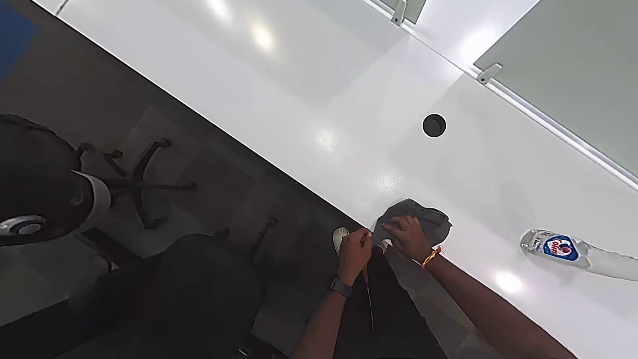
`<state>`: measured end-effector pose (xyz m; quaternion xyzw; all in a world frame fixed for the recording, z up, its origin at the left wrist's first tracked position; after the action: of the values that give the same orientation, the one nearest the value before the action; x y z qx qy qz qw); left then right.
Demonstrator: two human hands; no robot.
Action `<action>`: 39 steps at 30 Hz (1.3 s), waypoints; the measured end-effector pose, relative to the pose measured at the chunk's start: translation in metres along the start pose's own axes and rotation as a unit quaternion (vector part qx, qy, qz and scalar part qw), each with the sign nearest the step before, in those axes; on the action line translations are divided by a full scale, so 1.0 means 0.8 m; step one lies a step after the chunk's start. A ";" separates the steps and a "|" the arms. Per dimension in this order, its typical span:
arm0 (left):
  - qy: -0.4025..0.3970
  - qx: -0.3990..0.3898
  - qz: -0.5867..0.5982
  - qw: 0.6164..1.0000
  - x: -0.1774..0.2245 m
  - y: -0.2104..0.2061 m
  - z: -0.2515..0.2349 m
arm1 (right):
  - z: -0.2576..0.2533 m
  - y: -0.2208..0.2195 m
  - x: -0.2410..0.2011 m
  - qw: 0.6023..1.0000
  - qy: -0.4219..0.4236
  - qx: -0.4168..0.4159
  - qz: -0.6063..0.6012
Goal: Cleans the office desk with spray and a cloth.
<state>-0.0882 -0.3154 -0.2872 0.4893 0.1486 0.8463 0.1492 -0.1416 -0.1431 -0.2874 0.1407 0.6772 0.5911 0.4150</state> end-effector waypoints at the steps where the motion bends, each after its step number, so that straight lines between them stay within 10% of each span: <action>1: -0.002 0.042 0.001 0.999 -0.009 0.016 -0.002 | -0.015 -0.004 -0.008 0.999 0.027 -0.018 0.005; 8: -0.084 0.292 -0.095 0.948 -0.024 0.093 -0.019 | -0.125 -0.016 -0.018 0.990 -0.137 0.041 -0.006; 13: -0.153 0.341 -0.129 0.919 0.000 0.110 -0.044 | -0.156 -0.038 -0.071 0.992 0.050 -0.102 -0.056; 16: -0.174 0.340 -0.169 0.909 0.015 0.111 -0.055 | -0.147 0.007 0.016 0.999 0.017 -0.026 -0.037; 21: -0.176 0.347 -0.183 0.903 0.019 0.133 -0.064 | -0.056 0.113 0.236 0.955 -0.273 0.110 0.048; 24: -0.158 0.354 -0.168 0.907 -0.001 0.151 -0.061 | 0.022 0.128 0.269 0.911 -0.385 0.130 0.072; 31: -0.099 0.364 -0.136 0.916 -0.054 0.163 -0.040 | -0.009 0.043 0.090 0.920 -0.367 0.129 0.047; 39: -0.133 0.359 -0.138 0.914 0.012 0.191 -0.048 | -0.211 -0.056 -0.126 0.993 -0.016 -0.092 -0.068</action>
<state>-0.1427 -0.4549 -0.2374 0.5925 0.4868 0.6344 0.0971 -0.1892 -0.3391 -0.2961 0.0651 0.6214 0.6189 0.4761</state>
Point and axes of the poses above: each hand's wrist, its own z-axis away from the middle knuckle, its own y-axis out of the back of the hand, x = y × z, the point moved 9 cm from there along -z, towards the middle knuckle, and after that the axes turned 2 degrees about z, right-handed, at the moved point
